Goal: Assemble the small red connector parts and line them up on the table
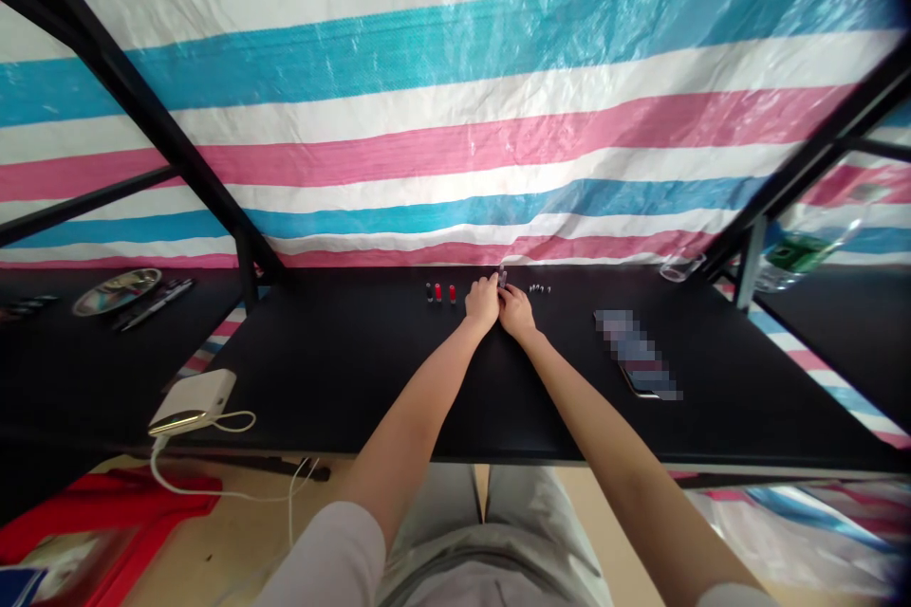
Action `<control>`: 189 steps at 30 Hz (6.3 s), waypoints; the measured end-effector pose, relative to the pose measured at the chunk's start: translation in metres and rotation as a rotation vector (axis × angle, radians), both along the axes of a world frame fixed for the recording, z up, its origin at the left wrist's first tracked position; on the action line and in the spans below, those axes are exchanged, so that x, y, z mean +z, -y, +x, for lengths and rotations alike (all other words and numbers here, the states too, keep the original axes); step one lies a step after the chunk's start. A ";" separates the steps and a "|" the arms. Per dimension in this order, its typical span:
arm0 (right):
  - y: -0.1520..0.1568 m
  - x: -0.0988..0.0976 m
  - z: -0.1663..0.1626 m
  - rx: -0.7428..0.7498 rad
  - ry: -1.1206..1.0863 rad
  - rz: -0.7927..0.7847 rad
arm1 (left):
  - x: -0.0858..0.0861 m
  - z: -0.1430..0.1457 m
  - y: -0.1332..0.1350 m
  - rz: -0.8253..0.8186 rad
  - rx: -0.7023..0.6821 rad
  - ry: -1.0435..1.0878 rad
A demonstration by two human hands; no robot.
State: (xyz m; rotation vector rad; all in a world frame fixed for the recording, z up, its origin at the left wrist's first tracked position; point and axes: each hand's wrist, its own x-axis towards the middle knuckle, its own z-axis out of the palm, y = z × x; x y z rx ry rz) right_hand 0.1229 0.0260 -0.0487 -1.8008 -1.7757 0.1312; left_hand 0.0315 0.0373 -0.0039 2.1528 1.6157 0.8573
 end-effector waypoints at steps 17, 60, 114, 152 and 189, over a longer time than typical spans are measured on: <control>0.009 0.013 -0.010 -0.038 0.056 -0.033 | 0.003 -0.038 0.047 0.151 0.028 0.057; 0.070 0.016 -0.031 0.267 -0.191 0.280 | -0.024 -0.072 0.082 0.198 -0.110 0.441; -0.054 0.069 -0.005 -0.151 0.179 -0.505 | -0.013 -0.080 0.069 -0.044 0.270 0.899; 0.073 0.018 -0.029 0.213 -0.021 0.174 | -0.025 -0.072 0.080 0.179 0.079 0.372; 0.055 0.026 -0.030 -0.049 -0.076 0.033 | -0.018 -0.071 0.082 0.000 -0.067 0.711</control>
